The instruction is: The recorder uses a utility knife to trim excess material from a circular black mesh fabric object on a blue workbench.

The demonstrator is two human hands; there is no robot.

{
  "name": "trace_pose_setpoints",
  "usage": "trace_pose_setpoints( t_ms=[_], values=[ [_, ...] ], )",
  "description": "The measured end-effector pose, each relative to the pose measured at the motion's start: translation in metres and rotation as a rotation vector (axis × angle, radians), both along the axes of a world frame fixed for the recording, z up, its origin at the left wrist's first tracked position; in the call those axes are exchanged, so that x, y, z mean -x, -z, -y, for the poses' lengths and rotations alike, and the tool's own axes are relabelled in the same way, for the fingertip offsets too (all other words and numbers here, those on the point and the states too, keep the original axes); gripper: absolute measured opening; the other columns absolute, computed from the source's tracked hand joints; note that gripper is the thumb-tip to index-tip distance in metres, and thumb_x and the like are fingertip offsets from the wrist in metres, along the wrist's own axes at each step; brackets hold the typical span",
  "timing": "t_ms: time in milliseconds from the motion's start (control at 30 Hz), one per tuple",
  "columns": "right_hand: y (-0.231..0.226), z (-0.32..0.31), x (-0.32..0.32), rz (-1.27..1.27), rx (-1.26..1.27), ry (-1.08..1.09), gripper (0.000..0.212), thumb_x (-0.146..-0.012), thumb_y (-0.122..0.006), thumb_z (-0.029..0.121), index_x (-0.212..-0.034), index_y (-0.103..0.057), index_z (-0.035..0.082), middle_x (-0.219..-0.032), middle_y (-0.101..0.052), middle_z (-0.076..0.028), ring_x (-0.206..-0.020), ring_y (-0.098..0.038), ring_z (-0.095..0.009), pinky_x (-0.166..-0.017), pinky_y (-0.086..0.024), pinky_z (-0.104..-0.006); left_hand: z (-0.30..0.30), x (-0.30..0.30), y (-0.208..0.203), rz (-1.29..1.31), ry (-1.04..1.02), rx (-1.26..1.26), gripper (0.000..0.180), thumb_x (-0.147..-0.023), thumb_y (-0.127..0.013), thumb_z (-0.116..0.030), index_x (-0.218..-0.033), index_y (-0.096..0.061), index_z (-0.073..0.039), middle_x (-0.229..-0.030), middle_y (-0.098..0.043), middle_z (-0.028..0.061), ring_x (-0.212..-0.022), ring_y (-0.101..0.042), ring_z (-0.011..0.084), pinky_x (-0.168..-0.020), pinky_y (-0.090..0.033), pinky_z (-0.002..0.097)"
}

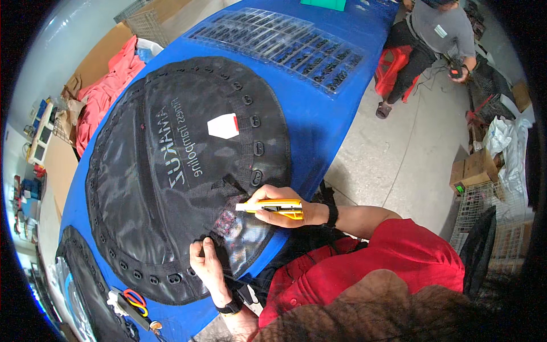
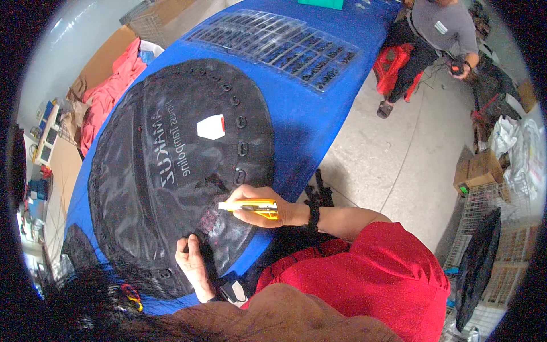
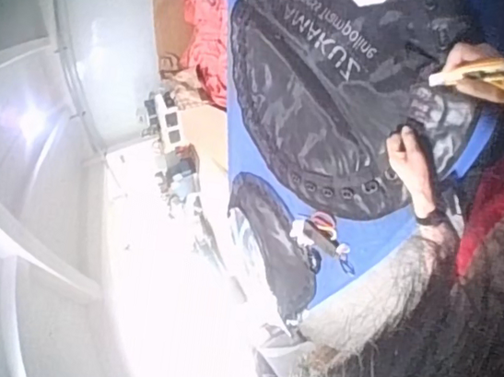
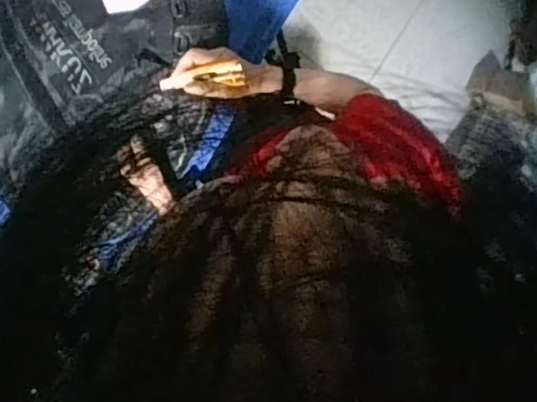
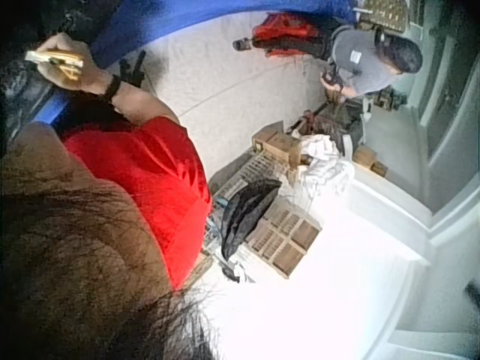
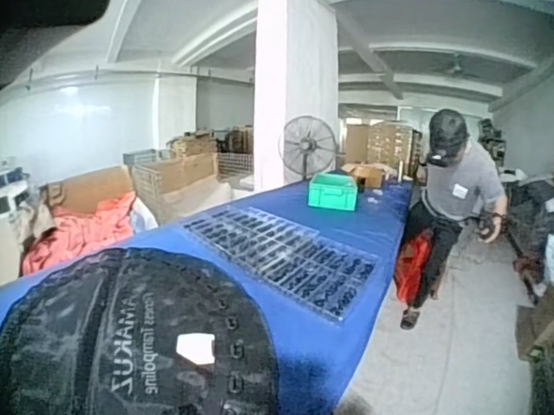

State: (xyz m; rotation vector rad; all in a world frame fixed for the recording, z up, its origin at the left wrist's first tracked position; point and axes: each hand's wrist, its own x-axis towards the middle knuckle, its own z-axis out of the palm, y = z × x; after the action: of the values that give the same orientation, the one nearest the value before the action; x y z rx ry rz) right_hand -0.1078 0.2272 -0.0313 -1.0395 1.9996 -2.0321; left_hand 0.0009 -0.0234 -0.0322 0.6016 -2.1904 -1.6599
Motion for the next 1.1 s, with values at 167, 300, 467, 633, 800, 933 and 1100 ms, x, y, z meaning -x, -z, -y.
trace_pose_setpoints(
  t_ms=[167, 300, 467, 633, 800, 933, 1100],
  values=[
    [0.001, 0.000, 0.002, 0.009, 0.022, 0.005, 0.023, -0.097, -0.067, 0.010, -0.117, -0.060, 0.004, -0.106, -0.069, -0.006, -0.096, -0.064, -0.012, -0.082, -0.051, -0.0287, 0.002, -0.001, 0.006, -0.033, 0.014, -0.006, 0.031, -0.100, -0.064, -0.010, -0.076, -0.045, -0.007, -0.073, -0.039, -0.0063, -0.070, -0.034, 0.0065, -0.062, -0.032, 0.0244],
    [0.001, 0.000, 0.003, -0.011, 0.009, 0.026, 0.023, -0.096, -0.067, 0.009, -0.117, -0.059, 0.004, -0.107, -0.068, -0.006, -0.096, -0.064, -0.012, -0.082, -0.051, -0.0283, 0.001, -0.001, 0.006, -0.021, 0.005, 0.035, 0.030, -0.100, -0.064, -0.010, -0.077, -0.045, -0.007, -0.074, -0.040, -0.0060, -0.070, -0.034, 0.0063, -0.063, -0.033, 0.0242],
    [0.002, 0.001, 0.003, 0.015, 0.008, 0.006, 0.023, -0.095, -0.068, 0.008, -0.116, -0.059, 0.004, -0.107, -0.068, -0.006, -0.097, -0.064, -0.012, -0.082, -0.051, -0.0283, -0.002, -0.001, 0.000, 0.003, -0.013, 0.067, 0.029, -0.099, -0.065, -0.010, -0.077, -0.046, -0.007, -0.073, -0.040, -0.0056, -0.070, -0.035, 0.0068, -0.063, -0.033, 0.0245],
    [0.002, 0.001, 0.004, 0.032, 0.035, 0.001, 0.023, -0.096, -0.068, 0.010, -0.116, -0.059, 0.004, -0.108, -0.068, -0.006, -0.098, -0.064, -0.011, -0.084, -0.051, -0.0288, 0.001, -0.001, 0.003, 0.009, 0.001, 0.071, 0.029, -0.099, -0.065, -0.010, -0.077, -0.047, -0.006, -0.074, -0.041, -0.0047, -0.070, -0.036, 0.0074, -0.064, -0.034, 0.0247],
    [-0.002, 0.000, 0.003, 0.079, 0.002, -0.008, 0.023, -0.096, -0.068, 0.012, -0.116, -0.060, 0.005, -0.109, -0.069, -0.006, -0.100, -0.064, -0.011, -0.086, -0.051, -0.0288, 0.005, -0.003, 0.011, -0.022, 0.004, 0.067, 0.029, -0.099, -0.066, -0.009, -0.077, -0.048, -0.005, -0.075, -0.044, -0.0032, -0.071, -0.038, 0.0082, -0.065, -0.036, 0.0254],
    [-0.001, 0.002, 0.004, 0.108, 0.011, 0.002, 0.023, -0.097, -0.068, 0.013, -0.116, -0.060, 0.005, -0.109, -0.069, -0.006, -0.101, -0.064, -0.012, -0.087, -0.051, -0.0287, -0.001, -0.002, 0.003, -0.014, -0.008, 0.100, 0.029, -0.098, -0.067, -0.010, -0.076, -0.049, -0.004, -0.075, -0.044, -0.0028, -0.070, -0.038, 0.0083, -0.065, -0.036, 0.0255],
    [-0.004, 0.004, 0.004, 0.114, 0.057, 0.018, 0.023, -0.096, -0.069, 0.013, -0.115, -0.060, 0.004, -0.107, -0.067, -0.006, -0.100, -0.063, -0.011, -0.087, -0.050, -0.0280, -0.005, -0.003, 0.002, -0.047, -0.045, 0.100, 0.029, -0.098, -0.069, -0.011, -0.076, -0.050, -0.005, -0.073, -0.044, -0.0026, -0.068, -0.038, 0.0078, -0.063, -0.037, 0.0258]
  ],
)
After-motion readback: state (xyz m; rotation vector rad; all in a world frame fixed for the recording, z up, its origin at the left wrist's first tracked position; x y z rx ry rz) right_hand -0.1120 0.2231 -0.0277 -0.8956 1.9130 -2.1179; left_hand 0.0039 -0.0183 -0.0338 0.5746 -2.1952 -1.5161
